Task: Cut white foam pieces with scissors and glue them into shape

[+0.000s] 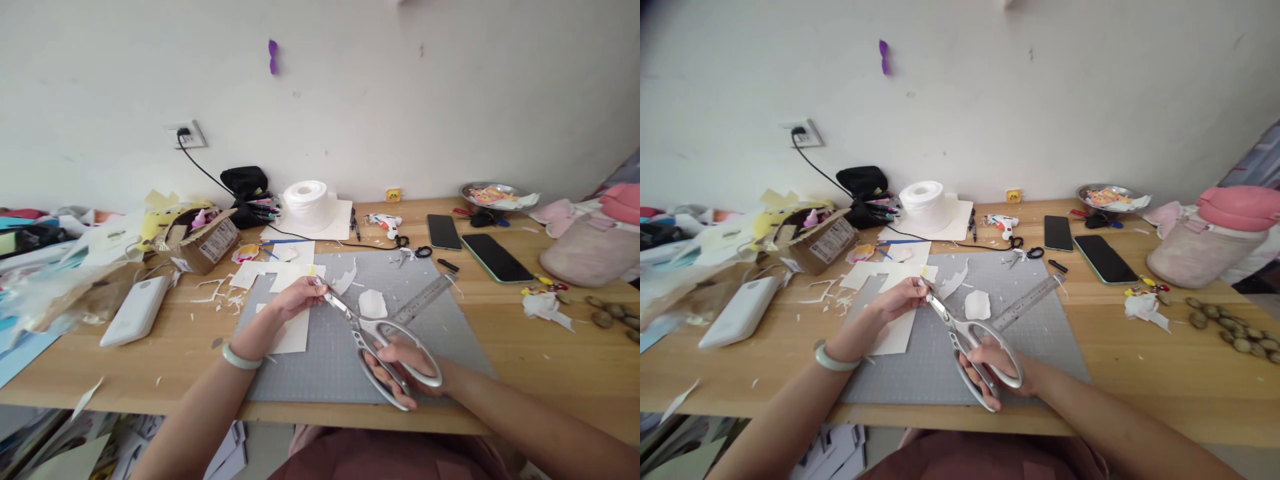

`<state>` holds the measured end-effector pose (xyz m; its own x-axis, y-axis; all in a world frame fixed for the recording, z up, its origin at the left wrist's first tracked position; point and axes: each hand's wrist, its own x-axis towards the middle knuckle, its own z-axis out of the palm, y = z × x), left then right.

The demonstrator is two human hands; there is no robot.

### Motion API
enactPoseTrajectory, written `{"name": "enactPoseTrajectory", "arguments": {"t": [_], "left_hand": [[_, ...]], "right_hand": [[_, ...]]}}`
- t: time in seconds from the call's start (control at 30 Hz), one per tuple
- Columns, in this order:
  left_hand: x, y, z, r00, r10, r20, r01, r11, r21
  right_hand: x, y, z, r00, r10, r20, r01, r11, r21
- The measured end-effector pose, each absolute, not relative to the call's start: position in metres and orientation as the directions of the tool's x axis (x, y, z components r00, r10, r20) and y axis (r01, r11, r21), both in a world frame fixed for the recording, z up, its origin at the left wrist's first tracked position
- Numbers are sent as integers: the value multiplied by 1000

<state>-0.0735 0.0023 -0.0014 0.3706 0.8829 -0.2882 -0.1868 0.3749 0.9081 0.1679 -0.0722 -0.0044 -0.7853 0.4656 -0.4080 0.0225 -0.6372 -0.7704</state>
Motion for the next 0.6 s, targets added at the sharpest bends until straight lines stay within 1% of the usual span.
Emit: {"name": "enactPoseTrajectory", "arguments": {"t": [0.23,0.43,0.5,0.6], "left_hand": [[-71,1,3,367,881,-299,-174,381,908],[-72,3,2,392,874,-289,-138,366,920],[-73,3,2,394,871,-291,-154,375,914],[-72,3,1,388,869,-306,-181,398,899]], "right_hand": [[169,-71,-7,-781,454,-428,24,-664,-747],[170,-71,-10,-789,486,-376,49,-560,-827],[170,-69,-15,-820,453,-349,17,-590,-807],[171,-65,-23,-894,353,-275,-59,-702,-709]]}}
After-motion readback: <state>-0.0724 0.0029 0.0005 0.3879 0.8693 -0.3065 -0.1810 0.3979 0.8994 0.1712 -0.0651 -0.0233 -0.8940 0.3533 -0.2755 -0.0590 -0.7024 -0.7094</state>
